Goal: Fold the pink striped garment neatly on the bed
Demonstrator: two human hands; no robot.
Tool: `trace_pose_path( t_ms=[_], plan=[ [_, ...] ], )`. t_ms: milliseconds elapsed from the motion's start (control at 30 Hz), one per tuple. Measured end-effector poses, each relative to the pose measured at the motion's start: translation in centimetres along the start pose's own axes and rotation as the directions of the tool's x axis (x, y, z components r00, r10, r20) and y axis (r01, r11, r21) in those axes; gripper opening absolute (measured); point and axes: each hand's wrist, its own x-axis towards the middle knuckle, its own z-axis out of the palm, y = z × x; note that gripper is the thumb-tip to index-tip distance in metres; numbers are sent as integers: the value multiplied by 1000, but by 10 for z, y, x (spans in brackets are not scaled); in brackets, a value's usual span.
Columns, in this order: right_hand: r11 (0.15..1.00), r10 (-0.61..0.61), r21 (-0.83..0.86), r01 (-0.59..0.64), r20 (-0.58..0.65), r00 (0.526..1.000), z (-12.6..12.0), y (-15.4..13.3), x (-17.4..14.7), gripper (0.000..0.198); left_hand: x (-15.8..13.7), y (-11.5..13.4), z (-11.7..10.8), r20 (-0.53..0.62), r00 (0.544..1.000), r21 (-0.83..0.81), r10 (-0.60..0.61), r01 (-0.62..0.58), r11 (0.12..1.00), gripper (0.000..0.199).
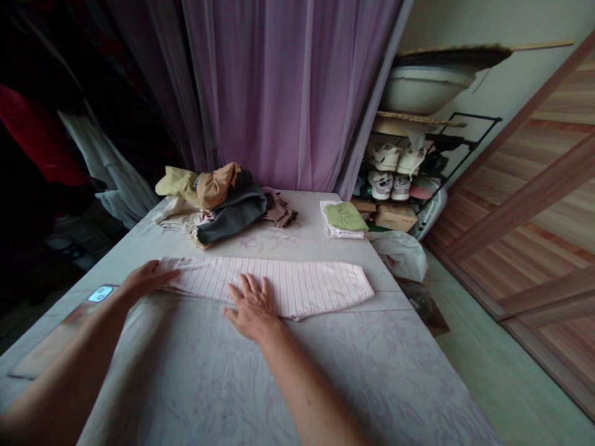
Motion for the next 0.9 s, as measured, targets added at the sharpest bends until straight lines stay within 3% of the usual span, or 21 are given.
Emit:
trace_pose_path(
  t_ms=[67, 133, 200, 233, 300, 367, 433, 567, 700, 900],
  plan=[
    [1000, 8, 10, -8, 4, 1000, 0, -2, 0, 63, -9, 3, -1, -12, 1000, 47, -19, 19, 999, 57],
    [1000, 7, 23, -7, -5, 1000, 0, -4, 3, 62, -21, 10, 2, -162, 985, 143, 59, -36, 989, 62],
    [999, 9, 38, -8, -38, 999, -1, -7, 9, 58, -31, 21, 11, -316, 914, 278, 253, -166, 946, 61],
    [999, 20, 46, -17, -61, 998, -1, -8, 13, 56, -35, 28, 17, -335, 870, 338, 361, -247, 908, 57],
    [997, 53, 59, -47, -101, 993, -2, -8, 24, 52, -40, 45, 34, -227, 821, 387, 524, -418, 822, 48],
    [996, 74, 56, -68, -105, 992, -5, -3, 34, 51, -42, 61, 51, -47, 808, 370, 588, -532, 761, 45],
    [997, 72, 25, -71, -63, 995, -8, 8, 40, 51, -42, 72, 66, 24, 830, 378, 557, -524, 763, 48],
    [996, 53, -73, -53, 7, 999, -15, 48, 33, 53, -44, 78, 76, 29, 883, 431, 468, -433, 791, 58],
    [984, 80, -156, -83, -25, 996, -23, 98, 6, 55, -46, 77, 73, 47, 893, 437, 447, -421, 795, 61],
    [937, 231, -242, -252, -112, 967, -32, 166, -33, 52, -47, 80, 73, 46, 905, 471, 422, -392, 790, 63]
  ],
)
